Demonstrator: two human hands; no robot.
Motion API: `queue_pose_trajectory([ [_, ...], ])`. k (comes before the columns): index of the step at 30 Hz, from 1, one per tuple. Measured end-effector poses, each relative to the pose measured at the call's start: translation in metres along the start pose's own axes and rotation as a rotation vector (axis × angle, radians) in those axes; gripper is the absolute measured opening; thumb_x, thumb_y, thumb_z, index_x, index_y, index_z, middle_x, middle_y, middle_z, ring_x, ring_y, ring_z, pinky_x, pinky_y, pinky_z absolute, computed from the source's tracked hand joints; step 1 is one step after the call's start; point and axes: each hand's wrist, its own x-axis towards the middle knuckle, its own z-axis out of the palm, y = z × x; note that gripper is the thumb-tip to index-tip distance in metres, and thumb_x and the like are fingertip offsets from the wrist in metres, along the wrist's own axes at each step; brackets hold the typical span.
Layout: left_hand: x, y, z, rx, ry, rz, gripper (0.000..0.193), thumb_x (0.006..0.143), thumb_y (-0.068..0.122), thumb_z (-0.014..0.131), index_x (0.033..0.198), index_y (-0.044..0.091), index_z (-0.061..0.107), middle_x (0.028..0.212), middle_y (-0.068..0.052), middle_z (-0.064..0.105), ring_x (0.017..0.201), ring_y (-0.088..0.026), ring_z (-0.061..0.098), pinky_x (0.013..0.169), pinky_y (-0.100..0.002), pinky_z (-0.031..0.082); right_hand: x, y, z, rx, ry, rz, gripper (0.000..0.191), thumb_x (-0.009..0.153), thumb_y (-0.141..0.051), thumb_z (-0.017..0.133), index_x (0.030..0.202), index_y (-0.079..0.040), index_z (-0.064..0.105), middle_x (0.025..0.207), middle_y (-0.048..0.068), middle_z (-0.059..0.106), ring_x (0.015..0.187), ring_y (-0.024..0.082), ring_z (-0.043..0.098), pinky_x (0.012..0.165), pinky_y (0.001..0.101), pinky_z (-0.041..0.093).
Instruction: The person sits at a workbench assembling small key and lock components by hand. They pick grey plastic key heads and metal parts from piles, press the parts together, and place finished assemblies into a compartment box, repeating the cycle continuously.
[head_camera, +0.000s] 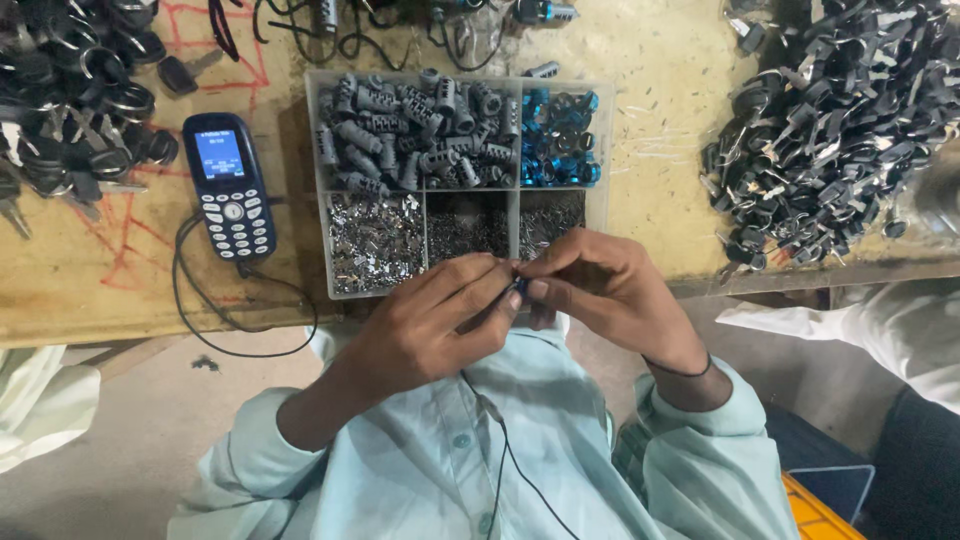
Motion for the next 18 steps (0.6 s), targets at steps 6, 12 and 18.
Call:
queue_pose_trajectory([
  [6,-0.007,0.011,0.013,-0.234,0.038,-0.182,0.033,0.085,-0.006,0.073,0.116,-0.007,0.061,0.12,-0.021,0.068,0.11,-0.035,0.069,0.094,-0.042,0.059,0.009,0.005,0.001,0.242,-0.213,0.223,0.032,0.099,-0.002,0.063,0.121,-0.004,0.039,0.1,0.006,0.066,0.083,0.015,0.072,0.072,0.0292,0.059],
  [12,-0.009,0.04,0.024,-0.404,0.229,-0.551,0.033,0.087,-0.005,0.076,0.117,0.004,0.07,0.107,-0.009,0.073,0.101,-0.024,0.071,0.087,-0.035,0.059,0.0,-0.015,0.027,0.415,-0.191,0.178,0.036,0.104,-0.008,0.062,0.131,-0.008,0.038,0.089,0.006,0.066,0.074,0.015,0.066,0.065,0.03,0.055],
  [18,-0.006,0.029,0.021,-0.331,0.234,-0.528,0.027,0.09,-0.005,0.075,0.115,0.004,0.068,0.107,-0.008,0.071,0.098,-0.024,0.069,0.084,-0.034,0.057,0.003,-0.019,-0.064,-1.393,0.88,-0.172,0.024,0.098,-0.014,0.081,0.115,-0.002,0.07,0.096,0.012,0.068,0.075,0.026,0.065,0.063,0.0373,0.048],
])
